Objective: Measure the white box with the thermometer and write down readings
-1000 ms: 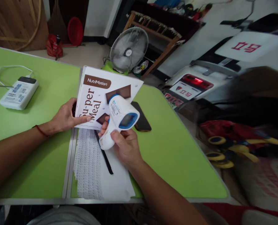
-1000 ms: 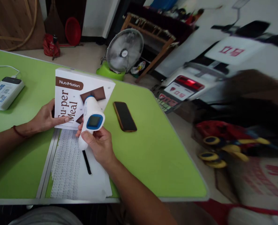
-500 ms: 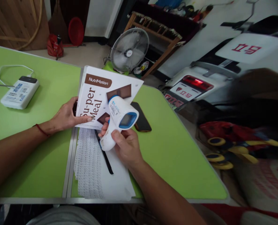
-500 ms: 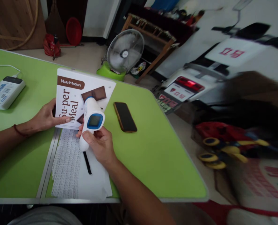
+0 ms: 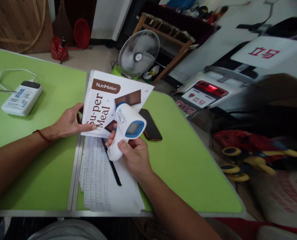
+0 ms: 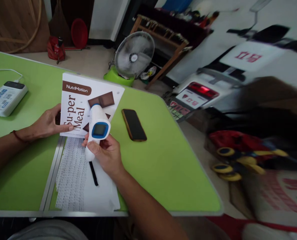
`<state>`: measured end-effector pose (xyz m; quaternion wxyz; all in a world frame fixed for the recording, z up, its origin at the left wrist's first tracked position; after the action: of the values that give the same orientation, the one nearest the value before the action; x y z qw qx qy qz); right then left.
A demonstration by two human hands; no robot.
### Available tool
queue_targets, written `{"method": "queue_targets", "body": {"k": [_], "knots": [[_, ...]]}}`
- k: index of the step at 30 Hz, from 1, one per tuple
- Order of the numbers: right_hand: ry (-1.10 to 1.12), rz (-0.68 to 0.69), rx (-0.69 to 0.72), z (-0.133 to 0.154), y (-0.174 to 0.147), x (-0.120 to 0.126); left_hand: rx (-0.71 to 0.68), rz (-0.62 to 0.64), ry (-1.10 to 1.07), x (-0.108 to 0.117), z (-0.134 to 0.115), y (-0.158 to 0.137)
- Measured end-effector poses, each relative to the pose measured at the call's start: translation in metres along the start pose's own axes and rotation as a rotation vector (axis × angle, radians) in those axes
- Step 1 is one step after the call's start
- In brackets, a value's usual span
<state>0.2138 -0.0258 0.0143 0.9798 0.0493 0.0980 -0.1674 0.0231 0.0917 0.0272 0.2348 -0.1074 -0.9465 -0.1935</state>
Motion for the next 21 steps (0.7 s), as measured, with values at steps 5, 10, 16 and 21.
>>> {"method": "queue_targets", "body": {"k": [5, 10, 16, 21], "knots": [[-0.062, -0.016, 0.045, 0.003, 0.003, 0.005, 0.029, -0.038, -0.085, -0.004, 0.005, -0.002], [-0.335, -0.010, 0.159, 0.015, 0.015, 0.022, -0.012, -0.118, -0.141, -0.002, 0.007, -0.001], [-0.946, 0.135, 0.297, 0.026, 0.029, 0.050, -0.031, -0.159, -0.103, -0.002, 0.009, 0.003], [-1.312, 0.170, 0.453, 0.024, 0.036, 0.062, -0.064, -0.150, -0.092, -0.002, 0.011, 0.005]]}}
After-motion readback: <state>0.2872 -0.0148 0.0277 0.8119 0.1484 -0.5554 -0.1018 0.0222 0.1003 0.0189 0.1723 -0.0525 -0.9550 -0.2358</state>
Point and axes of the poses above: each hand's wrist, its own y-axis towards the middle knuckle, its own x-axis out of the back of the hand, z = x × y, the point moved 5 cm from there along y, towards the middle knuckle, and after that the axes turned 15 degrees about -z, right-handed, at the moved point
